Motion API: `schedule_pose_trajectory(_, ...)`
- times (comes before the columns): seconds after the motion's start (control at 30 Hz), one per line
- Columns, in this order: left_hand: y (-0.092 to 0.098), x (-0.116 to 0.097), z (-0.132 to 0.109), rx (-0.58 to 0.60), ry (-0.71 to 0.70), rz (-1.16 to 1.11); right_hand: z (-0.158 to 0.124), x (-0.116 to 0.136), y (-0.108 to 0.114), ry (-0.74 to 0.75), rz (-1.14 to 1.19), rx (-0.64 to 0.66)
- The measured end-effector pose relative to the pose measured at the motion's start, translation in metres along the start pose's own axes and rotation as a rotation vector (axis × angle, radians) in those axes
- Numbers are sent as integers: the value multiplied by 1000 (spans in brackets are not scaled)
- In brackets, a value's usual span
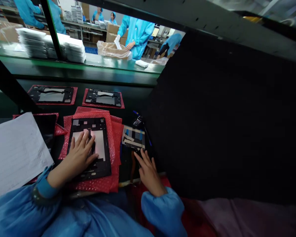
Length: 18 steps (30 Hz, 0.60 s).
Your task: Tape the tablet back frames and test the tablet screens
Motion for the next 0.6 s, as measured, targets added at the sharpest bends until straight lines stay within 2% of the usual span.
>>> schedule_pose_trajectory(0.13, -9, -6, 26, -44, 32, 50, 29, 2, 2, -50, 19, -33)
schedule_pose_trajectory(0.27, -23, -7, 31, -49, 47, 95, 49, 13, -8, -67, -88, 8)
schedule_pose_trajectory(0.47, -27, -10, 29, -78, 38, 126, 52, 15, -20, -65, -94, 32)
schedule_pose_trajectory(0.6, -26, -10, 30, -86, 49, 138, 51, 8, -15, -59, 36, 47)
Point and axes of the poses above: each hand's wrist, its own z-axis towards the middle knuckle, its own y-axis out of the back of the hand, x = y × z, the point moved 10 cm from there along z, towards the middle knuckle, and after that the axes turned 4 degrees about -z, right-handed, at the moved point
